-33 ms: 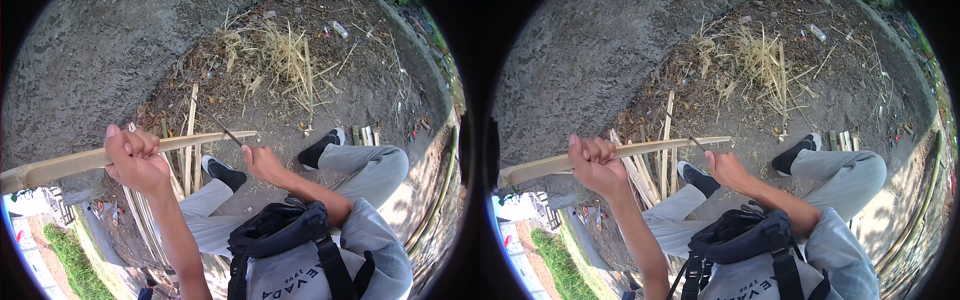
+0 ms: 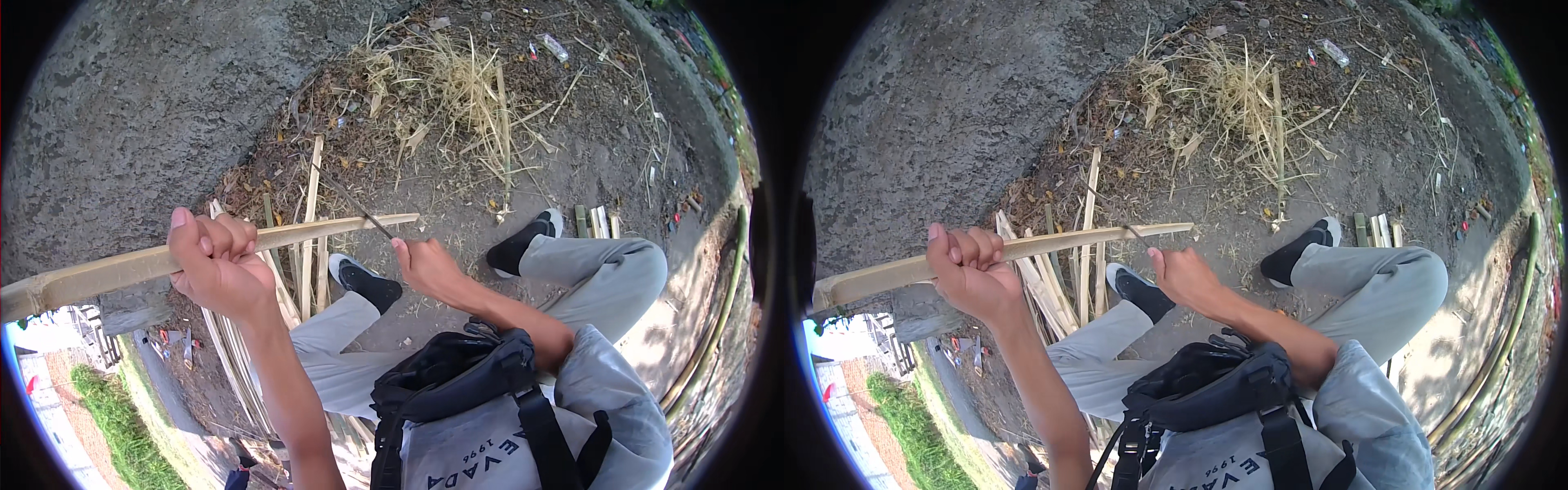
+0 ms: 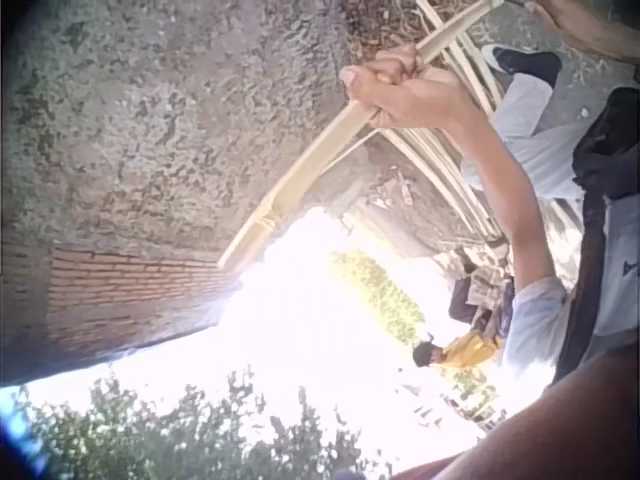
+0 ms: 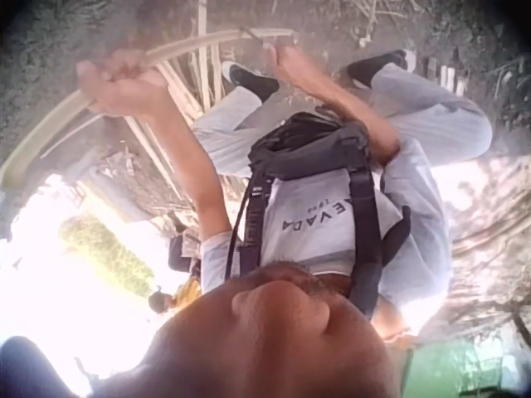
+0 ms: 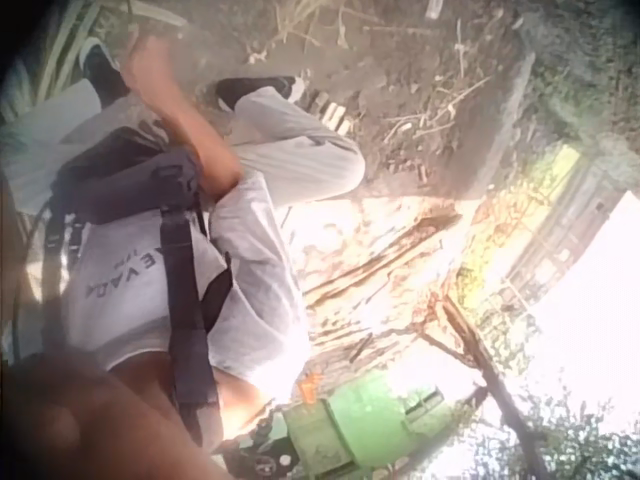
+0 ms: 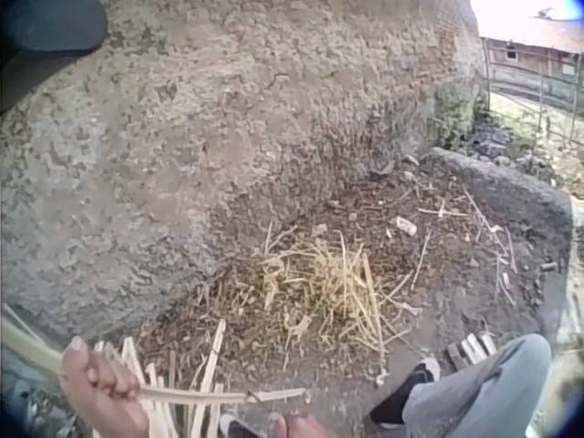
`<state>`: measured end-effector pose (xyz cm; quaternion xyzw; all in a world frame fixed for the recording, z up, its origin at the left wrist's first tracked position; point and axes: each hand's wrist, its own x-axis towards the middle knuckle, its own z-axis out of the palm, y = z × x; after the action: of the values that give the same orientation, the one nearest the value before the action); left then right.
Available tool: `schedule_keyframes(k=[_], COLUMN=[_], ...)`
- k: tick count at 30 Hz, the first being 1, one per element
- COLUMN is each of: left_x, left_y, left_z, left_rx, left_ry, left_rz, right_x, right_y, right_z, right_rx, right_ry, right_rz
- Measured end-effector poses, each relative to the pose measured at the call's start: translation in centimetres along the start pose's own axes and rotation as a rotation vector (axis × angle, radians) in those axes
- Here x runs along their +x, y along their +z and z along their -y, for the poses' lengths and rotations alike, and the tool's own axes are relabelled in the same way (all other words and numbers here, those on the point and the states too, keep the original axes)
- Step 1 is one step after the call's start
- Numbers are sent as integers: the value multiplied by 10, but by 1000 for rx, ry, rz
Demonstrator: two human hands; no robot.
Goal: The person picks up a bamboo strip and shaves down its surface using a knife.
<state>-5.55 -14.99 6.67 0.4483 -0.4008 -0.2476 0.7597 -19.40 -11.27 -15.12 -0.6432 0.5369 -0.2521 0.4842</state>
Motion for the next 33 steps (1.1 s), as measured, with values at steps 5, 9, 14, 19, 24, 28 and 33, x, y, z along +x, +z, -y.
schedule_keyframes(k=[5,9,14,19,24,28,33], left_x=[-9,-16,-22,-18,-19,-14,-15], left_y=[-6,0,3,-15,-25,-31,-35], left_z=[-3,0,-2,1,-7,-4,-7], left_rx=[-26,-46,-30,-58,-51,-44,-15], left_ry=[-20,-6,36,30,41,27,31], left_rz=[113,150,94,131,43,43,38], right_x=[-11,-2,-9,2,-10,0,-13], right_y=[-6,3,4,11,16,25,12], right_z=[12,-24,-10,-38,-8,-31,6], right_rx=[52,11,31,45,49,20,-3], right_ry=[-62,50,9,80,45,39,22], right_rz=[-72,-64,-65,-75,-44,-88,-40])
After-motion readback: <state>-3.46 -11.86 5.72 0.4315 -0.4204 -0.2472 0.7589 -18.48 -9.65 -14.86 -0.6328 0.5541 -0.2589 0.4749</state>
